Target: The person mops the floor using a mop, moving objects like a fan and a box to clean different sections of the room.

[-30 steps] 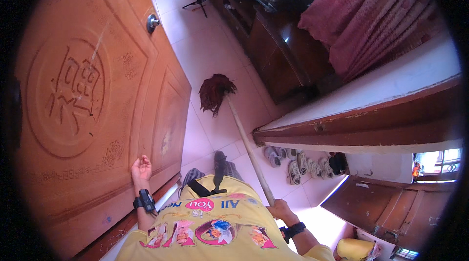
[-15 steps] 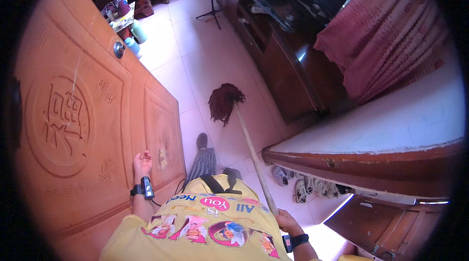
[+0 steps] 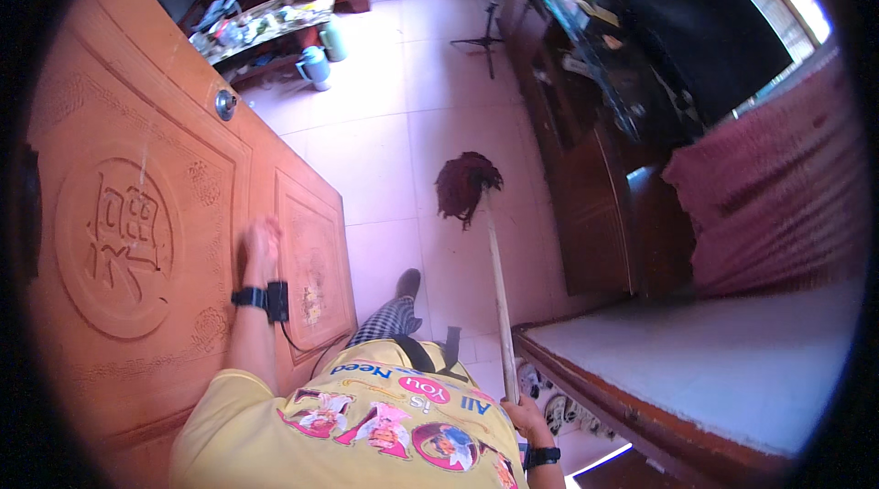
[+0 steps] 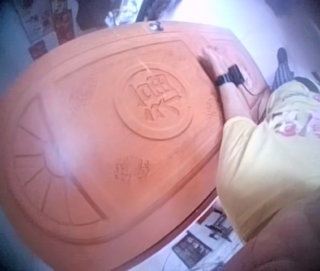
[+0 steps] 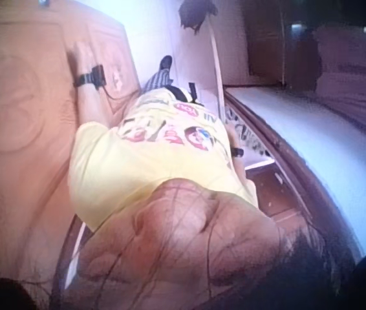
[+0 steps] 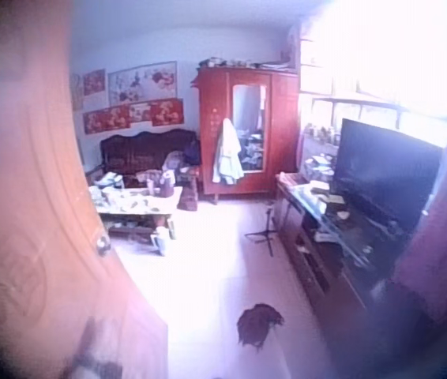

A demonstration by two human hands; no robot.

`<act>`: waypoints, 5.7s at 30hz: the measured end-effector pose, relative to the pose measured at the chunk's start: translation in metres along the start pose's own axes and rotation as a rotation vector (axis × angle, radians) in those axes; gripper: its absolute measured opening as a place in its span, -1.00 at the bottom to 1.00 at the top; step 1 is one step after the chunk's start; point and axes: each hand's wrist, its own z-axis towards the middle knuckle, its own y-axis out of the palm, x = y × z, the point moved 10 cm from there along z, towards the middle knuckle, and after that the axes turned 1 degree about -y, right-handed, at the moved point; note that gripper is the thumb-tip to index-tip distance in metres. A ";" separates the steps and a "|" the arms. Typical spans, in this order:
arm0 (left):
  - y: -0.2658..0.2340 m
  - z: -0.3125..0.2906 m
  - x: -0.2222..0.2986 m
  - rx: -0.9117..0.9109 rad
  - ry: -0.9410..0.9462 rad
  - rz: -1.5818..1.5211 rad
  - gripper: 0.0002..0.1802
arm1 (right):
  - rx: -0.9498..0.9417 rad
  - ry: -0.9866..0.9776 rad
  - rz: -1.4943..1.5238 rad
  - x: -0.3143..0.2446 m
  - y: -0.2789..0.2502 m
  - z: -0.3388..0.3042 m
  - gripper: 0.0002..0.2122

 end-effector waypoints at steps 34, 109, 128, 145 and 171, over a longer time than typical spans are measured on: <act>0.051 0.143 0.220 0.470 0.900 0.764 -0.74 | 0.393 -0.325 -1.195 -0.323 0.002 0.121 -0.68; 0.131 0.109 0.188 0.088 0.613 0.473 -0.78 | 0.237 -0.529 -1.465 -0.217 0.068 0.166 -0.30; 0.120 0.116 0.196 0.177 0.610 0.526 -0.81 | 0.160 0.370 -0.879 0.160 -0.071 0.000 -0.77; 0.082 0.118 0.192 0.289 0.588 0.458 -0.81 | -0.029 -0.206 -0.530 -0.277 0.060 0.241 -0.85; -0.113 0.052 0.197 0.944 0.421 0.615 -0.84 | -0.477 -0.372 -0.508 -0.795 0.379 0.578 -0.85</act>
